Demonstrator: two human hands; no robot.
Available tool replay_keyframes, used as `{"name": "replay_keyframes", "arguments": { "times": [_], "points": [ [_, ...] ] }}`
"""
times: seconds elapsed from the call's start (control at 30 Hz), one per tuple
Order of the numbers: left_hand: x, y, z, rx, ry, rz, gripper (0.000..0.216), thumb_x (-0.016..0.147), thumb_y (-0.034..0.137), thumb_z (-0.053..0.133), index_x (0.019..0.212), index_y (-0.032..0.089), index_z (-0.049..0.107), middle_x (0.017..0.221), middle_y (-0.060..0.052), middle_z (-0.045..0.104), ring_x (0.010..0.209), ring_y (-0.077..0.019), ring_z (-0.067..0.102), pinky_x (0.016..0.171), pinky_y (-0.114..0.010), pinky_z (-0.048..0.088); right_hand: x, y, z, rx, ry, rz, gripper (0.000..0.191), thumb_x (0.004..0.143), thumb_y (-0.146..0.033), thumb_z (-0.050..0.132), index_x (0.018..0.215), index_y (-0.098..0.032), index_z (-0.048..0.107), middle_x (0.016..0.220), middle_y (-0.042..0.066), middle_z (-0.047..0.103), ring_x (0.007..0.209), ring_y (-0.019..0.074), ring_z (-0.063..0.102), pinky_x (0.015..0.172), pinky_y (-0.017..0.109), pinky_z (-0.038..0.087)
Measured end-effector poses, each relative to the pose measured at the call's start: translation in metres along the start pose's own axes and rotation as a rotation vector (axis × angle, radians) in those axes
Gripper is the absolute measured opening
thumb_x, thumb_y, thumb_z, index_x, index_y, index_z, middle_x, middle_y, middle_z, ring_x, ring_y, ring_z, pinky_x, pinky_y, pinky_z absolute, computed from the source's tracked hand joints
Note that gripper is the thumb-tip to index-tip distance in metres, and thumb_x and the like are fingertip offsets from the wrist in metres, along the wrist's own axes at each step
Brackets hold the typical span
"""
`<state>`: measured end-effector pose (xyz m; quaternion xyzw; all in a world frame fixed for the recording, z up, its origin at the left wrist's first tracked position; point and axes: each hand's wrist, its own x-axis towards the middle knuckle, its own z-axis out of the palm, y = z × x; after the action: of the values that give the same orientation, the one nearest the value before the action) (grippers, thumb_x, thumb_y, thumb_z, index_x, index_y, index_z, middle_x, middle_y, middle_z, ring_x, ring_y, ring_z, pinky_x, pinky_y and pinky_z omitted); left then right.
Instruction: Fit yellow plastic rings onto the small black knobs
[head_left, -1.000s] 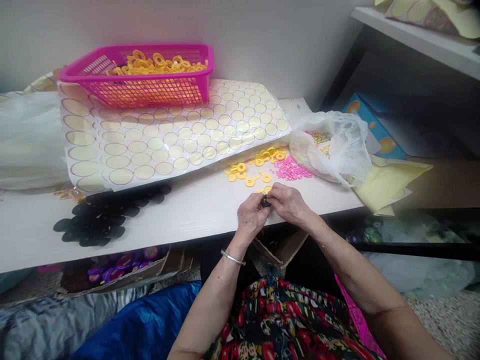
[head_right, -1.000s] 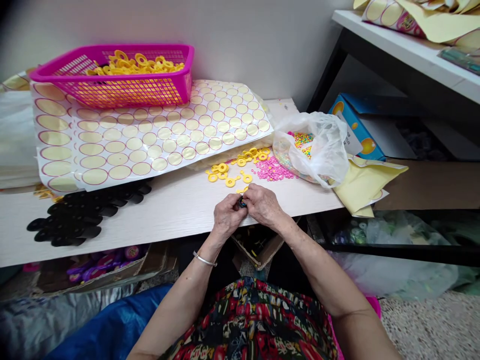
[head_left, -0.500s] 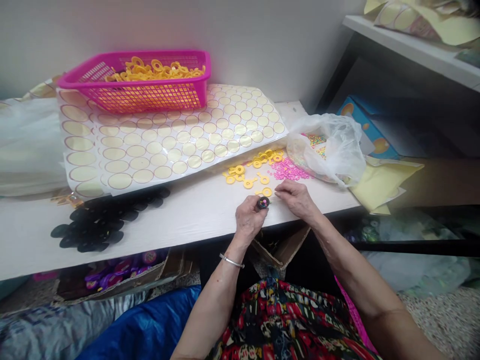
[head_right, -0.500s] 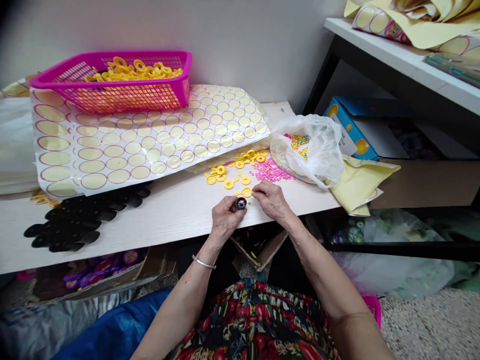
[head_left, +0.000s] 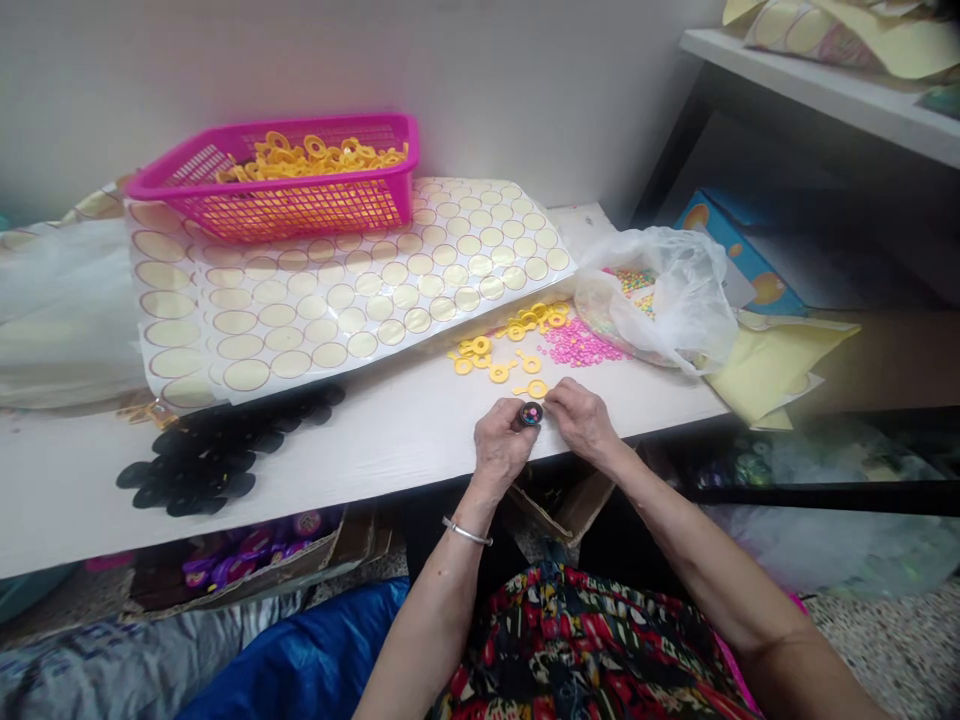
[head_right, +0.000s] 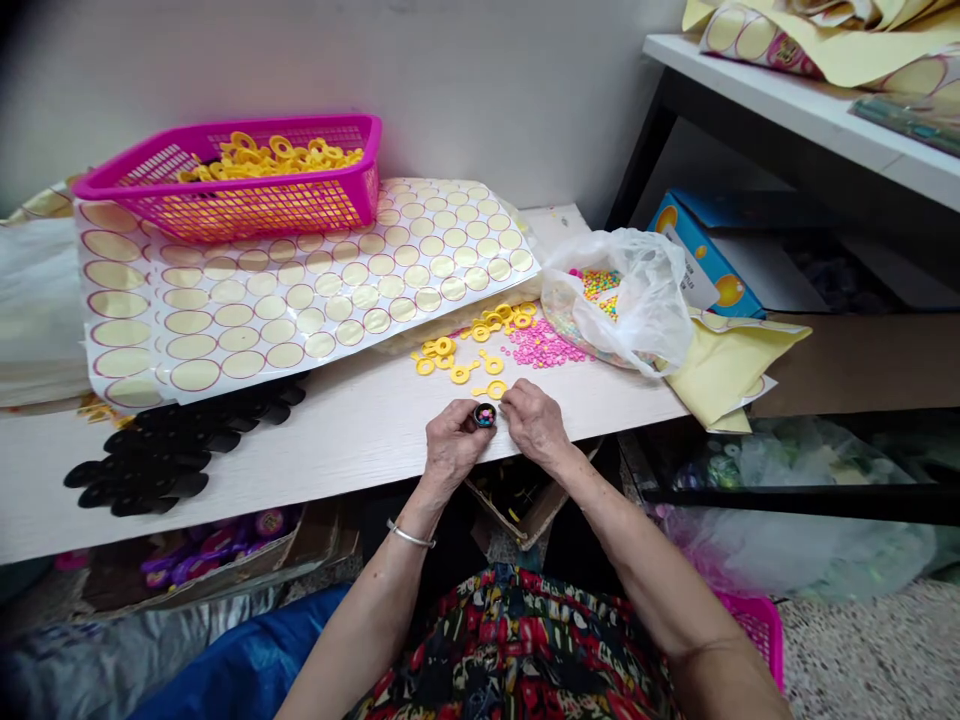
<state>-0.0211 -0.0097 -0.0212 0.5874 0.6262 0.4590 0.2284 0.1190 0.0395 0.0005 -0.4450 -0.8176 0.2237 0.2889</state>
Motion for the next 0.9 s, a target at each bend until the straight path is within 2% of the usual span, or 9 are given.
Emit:
{"name": "replay_keyframes", "arguments": {
  "times": [0.07,0.13,0.23,0.33,0.4,0.47,0.6,0.73,0.9],
  "points": [
    [0.0,-0.001,0.001,0.004,0.013,-0.005,0.013,0.067,0.018,0.061,0.08,0.02,0.062,0.068,0.003,0.054,0.058,-0.0086,0.046,0.057,-0.021,0.039,-0.001,-0.005,-0.004,0.17,0.039,0.008,0.012,0.081,-0.017,0.049,0.074,-0.02,0.058,0.074,0.002,0.051,0.072,0.0145,0.051,0.067,0.026,0.041],
    [0.0,-0.001,0.003,0.014,0.028,-0.013,0.011,0.067,0.022,0.063,0.078,0.02,0.062,0.065,0.003,0.053,0.057,-0.0085,0.045,0.056,-0.021,0.039,-0.002,-0.012,-0.007,0.285,0.022,0.003,0.01,0.081,-0.018,0.052,0.074,-0.02,0.058,0.073,0.001,0.052,0.071,0.014,0.052,0.067,0.026,0.042],
    [0.0,-0.001,0.004,0.024,0.036,-0.02,0.012,0.068,0.026,0.064,0.077,0.019,0.062,0.064,0.004,0.053,0.057,-0.0086,0.046,0.056,-0.021,0.038,-0.002,-0.018,-0.01,0.365,-0.012,0.0,0.008,0.08,-0.02,0.055,0.074,-0.02,0.06,0.072,0.001,0.053,0.07,0.0139,0.052,0.065,0.026,0.042],
    [0.0,0.001,0.002,0.022,0.023,-0.02,0.012,0.067,0.022,0.063,0.078,0.019,0.062,0.066,0.003,0.053,0.057,-0.0084,0.046,0.056,-0.021,0.039,0.001,-0.013,-0.01,0.364,0.035,0.019,0.008,0.079,-0.02,0.055,0.072,-0.019,0.06,0.07,0.001,0.053,0.069,0.0141,0.052,0.065,0.027,0.042],
    [0.0,0.003,0.0,0.024,0.016,-0.021,0.013,0.065,0.017,0.062,0.077,0.019,0.062,0.066,0.003,0.053,0.057,-0.0083,0.046,0.056,-0.021,0.039,0.006,-0.004,-0.008,0.284,0.093,0.047,0.007,0.079,-0.018,0.054,0.074,-0.019,0.059,0.072,0.002,0.053,0.071,0.0145,0.052,0.067,0.027,0.042],
    [0.0,0.004,-0.001,0.032,0.017,-0.027,0.015,0.063,0.014,0.061,0.076,0.019,0.061,0.066,0.004,0.052,0.057,-0.0083,0.045,0.056,-0.021,0.038,0.013,0.005,-0.007,0.141,0.082,0.066,0.007,0.078,-0.018,0.054,0.081,-0.019,0.06,0.079,0.003,0.054,0.076,0.0158,0.052,0.07,0.028,0.042],
    [0.001,0.005,-0.002,0.048,0.016,-0.035,0.014,0.063,0.013,0.059,0.076,0.019,0.061,0.064,0.004,0.051,0.056,-0.0084,0.044,0.056,-0.021,0.038,0.025,0.011,-0.006,-0.17,-0.119,0.015,0.019,0.078,-0.023,0.057,0.097,-0.019,0.059,0.094,0.006,0.055,0.089,0.0196,0.05,0.073,0.029,0.04],
    [0.002,0.004,-0.002,0.057,0.013,-0.019,0.013,0.063,0.013,0.058,0.075,0.019,0.06,0.063,0.004,0.05,0.056,-0.0084,0.044,0.056,-0.021,0.038,0.03,0.008,-0.004,-0.364,-0.186,-0.105,0.014,0.083,-0.025,0.05,0.091,-0.018,0.059,0.094,0.008,0.055,0.085,0.0194,0.047,0.069,0.028,0.036],
    [0.002,0.003,-0.003,0.04,-0.001,-0.009,0.018,0.063,0.012,0.058,0.079,0.018,0.061,0.067,0.003,0.053,0.056,-0.0082,0.045,0.056,-0.021,0.039,0.027,0.015,0.001,-0.426,-0.13,-0.124,0.023,0.087,-0.013,0.037,0.083,-0.018,0.059,0.083,0.006,0.055,0.075,0.0169,0.046,0.063,0.027,0.032]
  ]
}}
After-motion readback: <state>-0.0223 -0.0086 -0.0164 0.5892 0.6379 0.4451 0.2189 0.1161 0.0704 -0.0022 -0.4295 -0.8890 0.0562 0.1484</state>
